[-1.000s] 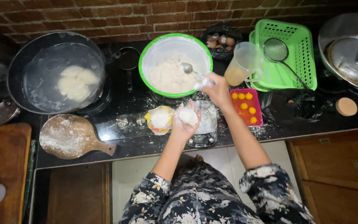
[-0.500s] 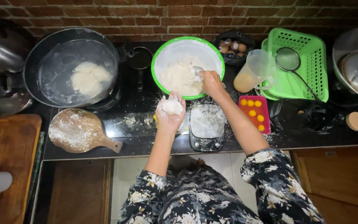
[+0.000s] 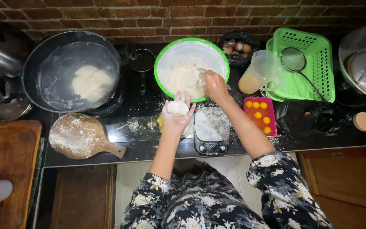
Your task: Shaping dough into small balls, coating them in flour, and placing them into a pot of boiling water on a stove.
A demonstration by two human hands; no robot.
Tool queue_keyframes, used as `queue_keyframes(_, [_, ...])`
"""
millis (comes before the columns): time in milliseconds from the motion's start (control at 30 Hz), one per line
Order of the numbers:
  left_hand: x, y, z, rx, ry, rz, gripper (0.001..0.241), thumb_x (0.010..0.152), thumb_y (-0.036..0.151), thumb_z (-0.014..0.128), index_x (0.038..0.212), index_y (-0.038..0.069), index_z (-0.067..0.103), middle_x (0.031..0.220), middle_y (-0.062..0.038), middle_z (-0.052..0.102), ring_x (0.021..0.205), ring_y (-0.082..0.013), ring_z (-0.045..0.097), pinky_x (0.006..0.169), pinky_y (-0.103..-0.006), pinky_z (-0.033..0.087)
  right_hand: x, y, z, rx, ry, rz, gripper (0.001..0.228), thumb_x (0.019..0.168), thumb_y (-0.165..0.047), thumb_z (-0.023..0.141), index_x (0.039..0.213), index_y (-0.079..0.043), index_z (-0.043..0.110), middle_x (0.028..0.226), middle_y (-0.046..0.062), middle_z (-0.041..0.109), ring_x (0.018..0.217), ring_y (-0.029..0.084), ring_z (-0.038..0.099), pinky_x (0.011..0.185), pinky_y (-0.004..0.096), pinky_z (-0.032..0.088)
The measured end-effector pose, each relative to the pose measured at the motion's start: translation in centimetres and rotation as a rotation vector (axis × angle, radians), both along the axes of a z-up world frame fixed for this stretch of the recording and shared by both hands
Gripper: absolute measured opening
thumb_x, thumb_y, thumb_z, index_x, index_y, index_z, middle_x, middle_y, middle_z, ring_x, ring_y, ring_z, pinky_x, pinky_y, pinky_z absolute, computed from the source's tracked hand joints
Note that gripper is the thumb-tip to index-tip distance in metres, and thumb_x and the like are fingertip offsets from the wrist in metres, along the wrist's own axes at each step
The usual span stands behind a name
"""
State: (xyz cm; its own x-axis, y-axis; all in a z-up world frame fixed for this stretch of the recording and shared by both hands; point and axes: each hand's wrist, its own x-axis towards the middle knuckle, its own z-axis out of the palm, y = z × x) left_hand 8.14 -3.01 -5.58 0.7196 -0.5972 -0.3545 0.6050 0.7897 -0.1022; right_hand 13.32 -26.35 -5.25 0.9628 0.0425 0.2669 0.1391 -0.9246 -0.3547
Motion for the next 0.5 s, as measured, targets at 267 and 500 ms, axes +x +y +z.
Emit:
queue_keyframes(267, [-0.9,-1.6,0.8,0.076,-0.037,-0.121,0.065,0.093,0.063,0.046,0.144,0.024,0.052,0.150,-0.003,0.052,0.136,-0.0279,0.052,0.108,-0.0605,0.040,-4.7,2.5,4.3,0.088,-0.169,0.087,0.021,0.086,-0.014,0.070,0.104,-0.005,0.077,0.102,0.020,0.070,0.097,0.042,0.070,0.085,0.052,0.058])
queue_keyframes(500, [-4.4,-5.8,-2.4,0.154,-0.001,-0.246,0.062,0.089,0.073,0.050,0.120,0.022,0.068,0.124,-0.006,0.070,0.111,-0.0298,0.066,0.095,-0.0559,0.051,-11.5,5.7,-0.7,0.573,-0.357,0.329,0.047,0.092,-0.048,0.070,0.118,-0.009,0.076,0.106,0.014,0.073,0.100,0.036,0.072,0.089,0.045,0.056])
